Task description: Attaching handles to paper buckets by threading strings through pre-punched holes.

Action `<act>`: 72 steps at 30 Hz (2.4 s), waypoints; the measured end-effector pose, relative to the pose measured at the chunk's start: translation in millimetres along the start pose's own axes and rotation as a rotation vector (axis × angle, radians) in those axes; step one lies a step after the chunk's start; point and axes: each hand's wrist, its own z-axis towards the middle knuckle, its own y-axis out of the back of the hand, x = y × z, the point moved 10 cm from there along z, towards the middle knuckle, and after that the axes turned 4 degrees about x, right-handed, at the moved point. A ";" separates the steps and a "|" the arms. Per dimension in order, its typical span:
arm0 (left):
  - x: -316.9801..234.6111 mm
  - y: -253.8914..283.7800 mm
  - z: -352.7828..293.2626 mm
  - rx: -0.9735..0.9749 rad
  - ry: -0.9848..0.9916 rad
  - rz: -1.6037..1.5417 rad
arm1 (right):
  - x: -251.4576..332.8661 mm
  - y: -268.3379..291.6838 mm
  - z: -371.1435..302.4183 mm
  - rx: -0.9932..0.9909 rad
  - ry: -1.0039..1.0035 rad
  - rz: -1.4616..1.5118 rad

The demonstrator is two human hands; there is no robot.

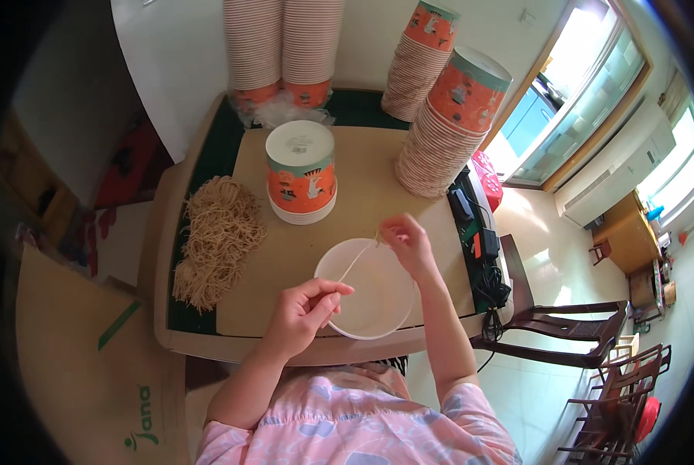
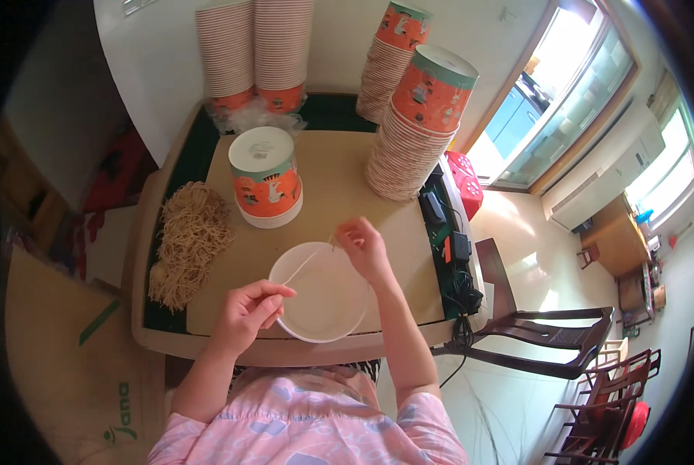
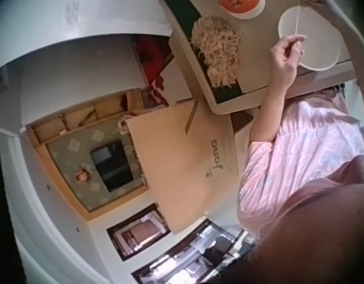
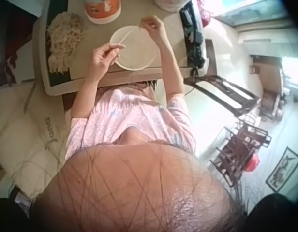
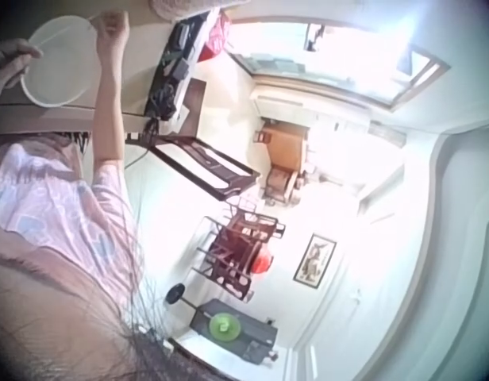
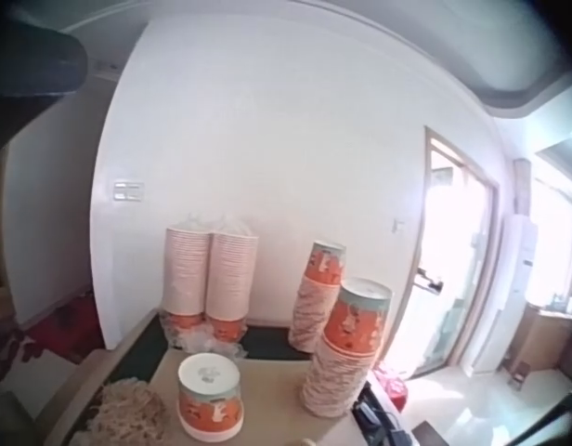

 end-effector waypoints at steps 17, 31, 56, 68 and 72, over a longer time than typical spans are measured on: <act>-20.9 -43.4 -0.9 0.196 -0.293 -0.072 | 33.3 -54.2 -144.7 0.005 -0.115 0.370; -46.8 -55.5 -14.5 0.146 -0.468 0.519 | 54.6 -31.9 -165.8 -0.115 0.021 0.393; 1.3 -44.6 16.0 0.119 -0.482 1.158 | 77.9 -40.8 -174.9 -0.274 0.429 0.449; -35.5 -33.5 -13.9 -0.092 -0.612 1.189 | 35.4 -10.5 -174.1 -0.311 0.235 0.963; -10.5 -44.9 -11.0 0.059 -0.650 1.270 | 38.1 -7.2 -174.3 -0.238 0.274 1.112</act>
